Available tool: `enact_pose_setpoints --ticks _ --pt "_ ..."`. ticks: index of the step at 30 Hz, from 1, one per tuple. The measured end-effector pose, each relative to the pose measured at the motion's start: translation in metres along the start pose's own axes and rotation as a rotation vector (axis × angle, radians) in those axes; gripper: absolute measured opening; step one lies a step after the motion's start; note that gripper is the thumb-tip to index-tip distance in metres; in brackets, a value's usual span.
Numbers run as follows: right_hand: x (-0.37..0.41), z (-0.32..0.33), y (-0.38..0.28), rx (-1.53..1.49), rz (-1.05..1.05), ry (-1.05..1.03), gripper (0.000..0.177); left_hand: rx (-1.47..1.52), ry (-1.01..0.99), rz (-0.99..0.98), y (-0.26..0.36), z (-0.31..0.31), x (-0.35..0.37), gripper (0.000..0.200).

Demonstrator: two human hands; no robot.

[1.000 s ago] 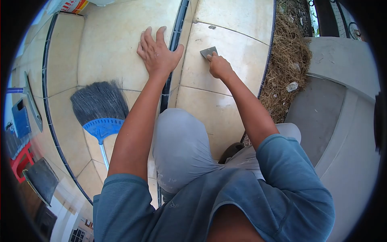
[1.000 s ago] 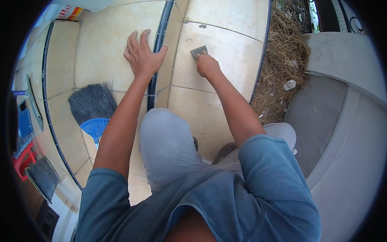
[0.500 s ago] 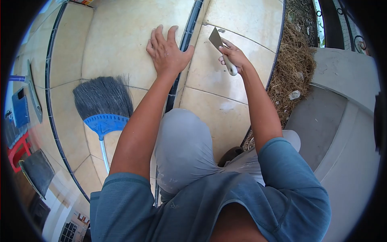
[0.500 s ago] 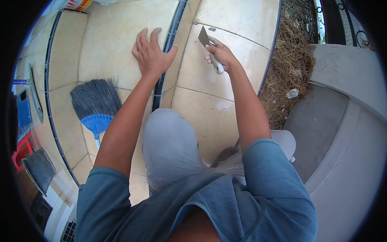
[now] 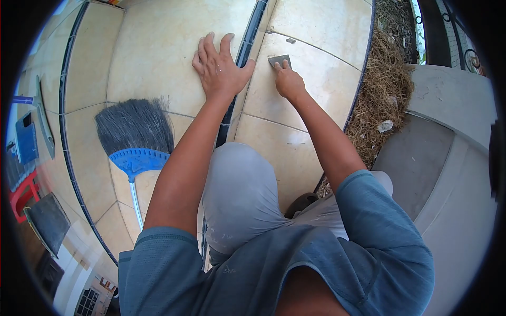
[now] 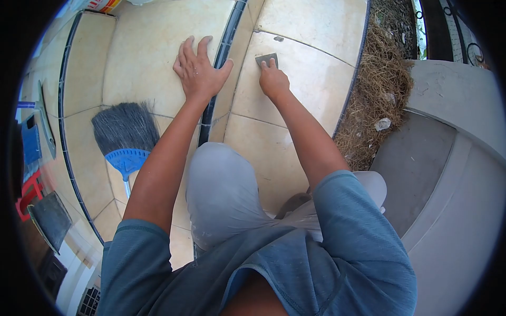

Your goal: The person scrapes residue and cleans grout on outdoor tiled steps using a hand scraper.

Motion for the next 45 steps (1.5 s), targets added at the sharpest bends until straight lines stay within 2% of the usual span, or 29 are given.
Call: enact_pose_setpoints --ticks 5,6,9,13,16,19,25,29,33,35,37,41,43,44,45 --pt "-0.008 0.005 -0.003 0.063 -0.016 -0.126 0.041 0.012 0.008 -0.008 0.0 0.0 -0.001 0.072" --pt "-0.002 0.003 -0.003 0.058 0.0 -0.042 0.04 0.007 0.023 -0.012 -0.001 0.001 -0.007 0.072" --pt "-0.021 0.0 -0.001 -0.017 -0.012 0.006 0.039 0.0 0.002 -0.012 0.001 -0.001 0.005 0.072" --pt "-0.033 0.01 -0.008 0.076 -0.018 -0.228 0.041 -0.01 0.022 -0.02 0.003 0.002 0.001 0.071" --pt "-0.024 0.001 -0.006 0.026 -0.036 -0.113 0.041 -0.007 0.03 -0.018 0.0 0.004 -0.007 0.071" --pt "-0.045 0.01 -0.016 0.076 -0.04 -0.25 0.042 0.002 0.038 -0.022 0.004 0.001 -0.001 0.072" --pt "-0.023 0.0 -0.01 0.021 -0.037 -0.067 0.04 -0.001 0.011 -0.005 0.001 0.0 -0.002 0.072" --pt "-0.038 0.005 -0.007 0.036 -0.051 -0.189 0.041 -0.009 0.016 -0.01 0.001 0.0 -0.002 0.071" --pt "-0.026 -0.017 0.012 -0.029 -0.063 0.029 0.045 -0.001 0.004 -0.009 0.001 0.0 -0.002 0.072" --pt "-0.036 0.003 -0.001 -0.018 -0.065 -0.127 0.045 -0.002 0.0 -0.019 0.001 -0.001 0.008 0.072" --pt "-0.042 0.01 -0.005 0.046 -0.032 -0.165 0.043 0.0 0.03 -0.016 0.0 0.001 -0.003 0.072" --pt "-0.014 0.003 0.005 0.028 -0.021 0.022 0.041 0.009 0.011 -0.018 0.002 0.001 -0.003 0.072" --pt "-0.019 0.003 -0.001 0.013 -0.057 0.032 0.04 0.017 0.004 -0.008 0.002 0.001 0.0 0.072" --pt "-0.031 0.008 -0.004 0.033 -0.085 -0.079 0.039 0.015 -0.014 -0.011 0.004 0.001 0.007 0.072" --pt "-0.037 0.014 -0.006 0.052 -0.058 -0.068 0.039 0.009 0.005 -0.011 0.003 -0.001 0.001 0.072"
Point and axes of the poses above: each hand's wrist, its own x-axis away from the middle knuckle, its own z-axis out of the back of the hand, y = z × x, the point moved 4 cm from there along -x, towards the middle knuckle, and after that the axes turned 11 degrees about -x, right-handed, at the moved point
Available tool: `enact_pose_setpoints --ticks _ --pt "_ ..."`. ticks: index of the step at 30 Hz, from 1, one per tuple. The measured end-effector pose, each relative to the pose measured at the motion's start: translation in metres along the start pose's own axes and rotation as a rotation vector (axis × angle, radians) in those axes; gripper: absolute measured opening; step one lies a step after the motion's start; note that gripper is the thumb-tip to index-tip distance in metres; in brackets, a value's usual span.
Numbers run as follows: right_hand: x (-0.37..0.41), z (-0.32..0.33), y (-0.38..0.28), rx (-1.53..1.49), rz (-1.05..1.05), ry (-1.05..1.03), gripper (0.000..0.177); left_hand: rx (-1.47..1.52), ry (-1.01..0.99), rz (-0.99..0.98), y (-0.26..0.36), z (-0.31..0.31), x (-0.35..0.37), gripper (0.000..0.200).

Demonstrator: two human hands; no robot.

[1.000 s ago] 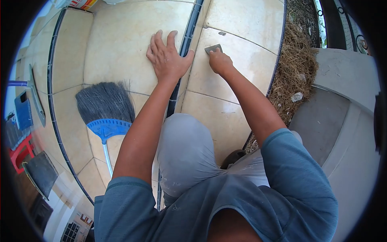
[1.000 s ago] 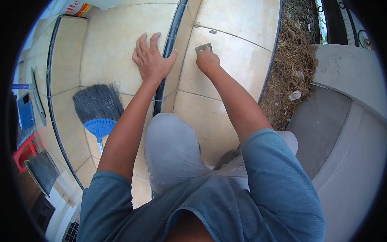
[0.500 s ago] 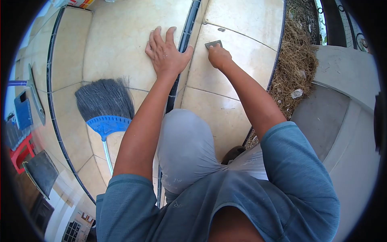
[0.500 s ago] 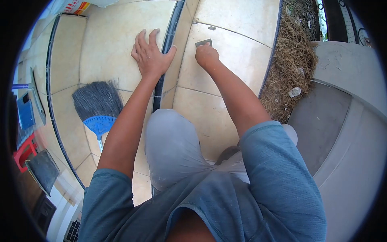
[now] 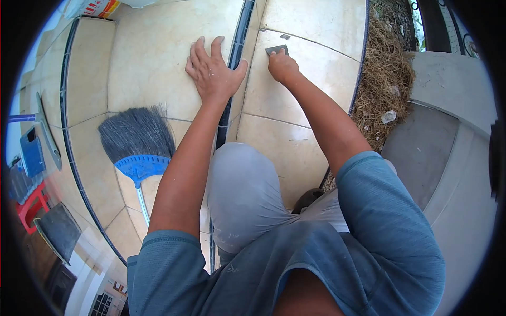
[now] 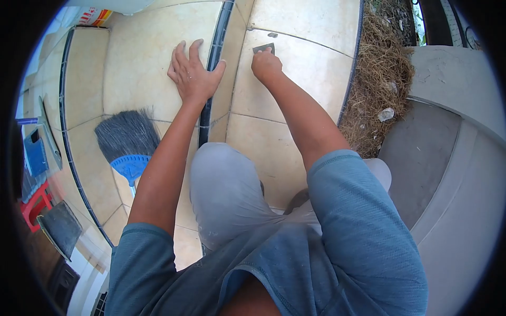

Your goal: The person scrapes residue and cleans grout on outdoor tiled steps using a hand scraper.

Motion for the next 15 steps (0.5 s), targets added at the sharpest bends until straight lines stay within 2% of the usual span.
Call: enact_pose_setpoints --ticks 5,9,15 --pt "0.028 -0.016 0.015 0.068 0.038 0.067 0.036 -0.014 -0.018 -0.004 0.0 0.002 -0.001 0.073" --pt "0.001 0.0 -0.005 0.111 0.026 -0.07 0.039 -0.004 -0.019 0.0 0.002 0.003 -0.002 0.072" --pt "0.027 -0.012 0.006 0.142 0.016 -0.036 0.04 -0.007 -0.015 -0.003 -0.001 -0.001 -0.001 0.073"
Point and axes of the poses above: each hand's wrist, its own x-axis away from the middle knuckle, its own z-axis out of the back of the hand, y = z × x, the point moved 4 cm from there along -x, towards the middle knuckle, and after that the axes turned 11 degrees about -x, right-handed, at the moved point
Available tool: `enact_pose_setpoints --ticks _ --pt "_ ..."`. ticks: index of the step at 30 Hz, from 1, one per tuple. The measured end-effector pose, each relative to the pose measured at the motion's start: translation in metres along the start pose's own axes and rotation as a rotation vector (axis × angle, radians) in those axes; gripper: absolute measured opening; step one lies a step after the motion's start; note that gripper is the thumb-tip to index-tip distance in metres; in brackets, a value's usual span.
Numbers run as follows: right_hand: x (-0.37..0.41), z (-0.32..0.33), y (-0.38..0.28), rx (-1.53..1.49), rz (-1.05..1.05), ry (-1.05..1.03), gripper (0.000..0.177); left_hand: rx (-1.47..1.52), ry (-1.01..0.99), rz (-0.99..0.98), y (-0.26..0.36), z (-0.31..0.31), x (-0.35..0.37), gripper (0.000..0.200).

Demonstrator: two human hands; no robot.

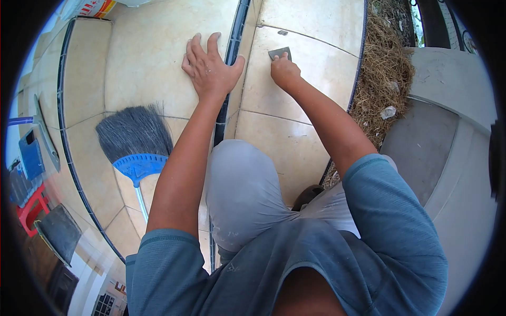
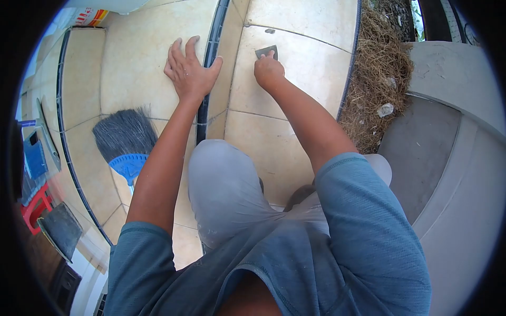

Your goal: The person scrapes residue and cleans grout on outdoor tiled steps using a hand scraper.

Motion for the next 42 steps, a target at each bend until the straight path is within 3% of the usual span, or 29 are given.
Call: enact_pose_setpoints --ticks 3,8,15,18,23,30,33,35,38,42 --pt "-0.027 0.014 -0.007 -0.041 -0.055 -0.156 0.041 -0.016 -0.008 0.008 0.001 0.002 0.0 0.073" --pt "-0.003 0.005 -0.009 0.028 -0.035 -0.064 0.04 -0.012 -0.004 0.007 0.001 0.002 -0.002 0.073" --pt "-0.026 0.002 -0.014 0.092 -0.017 -0.138 0.036 -0.015 0.002 0.004 -0.002 0.004 -0.001 0.073" --pt "-0.005 0.0 -0.005 0.031 0.062 0.044 0.034 -0.002 0.001 -0.001 0.0 0.001 0.0 0.073" --pt "-0.026 0.032 -0.011 -0.094 0.031 -0.023 0.033 -0.028 -0.005 0.018 0.0 0.003 -0.002 0.073" --pt "0.031 -0.021 -0.021 -0.068 0.02 -0.014 0.041 -0.006 -0.031 0.025 0.0 0.006 -0.004 0.073" --pt "-0.036 -0.006 -0.017 -0.236 0.013 0.055 0.04 0.006 -0.014 0.013 0.0 0.006 -0.003 0.073" --pt "-0.077 0.027 -0.021 -0.173 -0.033 -0.043 0.038 0.001 -0.02 0.02 0.001 0.008 -0.001 0.073" --pt "-0.068 0.05 -0.023 -0.066 0.052 -0.216 0.038 0.015 -0.024 0.012 0.001 0.007 0.0 0.073" --pt "-0.002 0.003 0.0 -0.179 0.021 0.007 0.038 0.013 -0.016 0.008 0.001 0.008 -0.003 0.072"
Point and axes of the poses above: each hand's wrist, its own x-axis away from the middle knuckle, its own z-axis out of the back of the hand, y = z × x, the point moved 4 cm from there along -x, towards the middle knuckle, and after that the axes turned 11 degrees about -x, right-handed, at the moved point
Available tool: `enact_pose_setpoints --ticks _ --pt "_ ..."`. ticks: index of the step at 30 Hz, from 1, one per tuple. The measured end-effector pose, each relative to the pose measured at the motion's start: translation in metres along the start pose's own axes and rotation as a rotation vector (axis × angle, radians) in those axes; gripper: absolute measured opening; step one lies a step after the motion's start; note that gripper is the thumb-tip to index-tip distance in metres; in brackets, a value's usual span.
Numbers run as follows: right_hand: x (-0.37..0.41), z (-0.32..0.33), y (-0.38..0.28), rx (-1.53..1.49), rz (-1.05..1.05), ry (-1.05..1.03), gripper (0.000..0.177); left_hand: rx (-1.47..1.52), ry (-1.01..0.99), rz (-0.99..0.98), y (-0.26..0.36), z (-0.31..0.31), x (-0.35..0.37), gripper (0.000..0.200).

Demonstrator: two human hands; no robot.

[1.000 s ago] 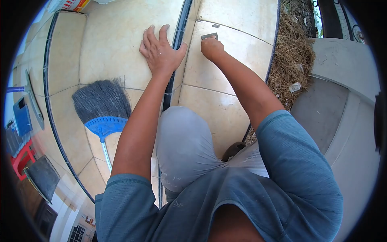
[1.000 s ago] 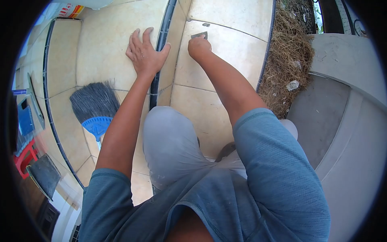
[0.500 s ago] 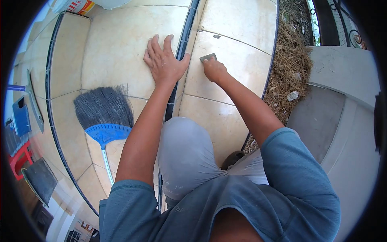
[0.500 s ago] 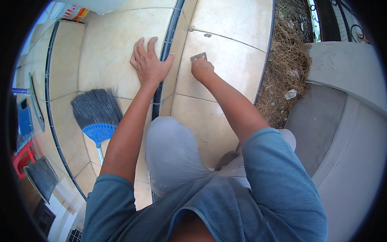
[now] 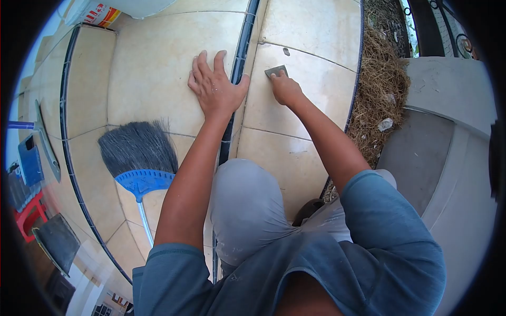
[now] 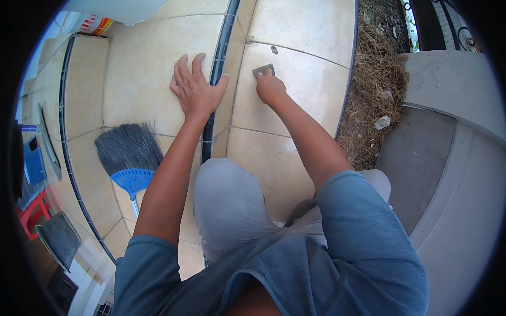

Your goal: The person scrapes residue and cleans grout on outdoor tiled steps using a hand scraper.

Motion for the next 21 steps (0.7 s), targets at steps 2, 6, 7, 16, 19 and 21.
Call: enact_pose_setpoints --ticks 2,6,7,16,19,21 --pt "0.008 -0.013 0.01 0.005 -0.002 0.07 0.035 -0.005 -0.008 0.007 0.002 0.0 0.001 0.072" --pt "-0.057 0.018 0.002 -0.067 0.023 0.084 0.035 -0.011 0.009 0.001 0.001 0.001 0.001 0.072" --pt "-0.065 0.02 -0.001 -0.05 0.019 0.071 0.035 -0.013 0.017 0.003 0.002 0.0 0.0 0.072" --pt "0.123 -0.05 0.028 -0.133 -0.115 -0.073 0.046 -0.031 -0.005 0.007 0.007 0.005 0.001 0.071" --pt "0.139 -0.047 0.032 -0.149 -0.161 -0.062 0.05 -0.028 0.0 0.014 0.005 0.006 0.0 0.071" --pt "0.106 -0.034 0.035 -0.155 -0.191 0.028 0.048 -0.033 -0.001 0.014 0.005 0.006 0.001 0.071"
Point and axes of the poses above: each hand's wrist, its own x-axis away from the middle knuckle, its own z-axis out of the back of the hand, y = z × x, the point moved 4 cm from there along -x, towards the middle knuckle, and after that the axes turned 11 degrees about -x, right-handed, at the moved point
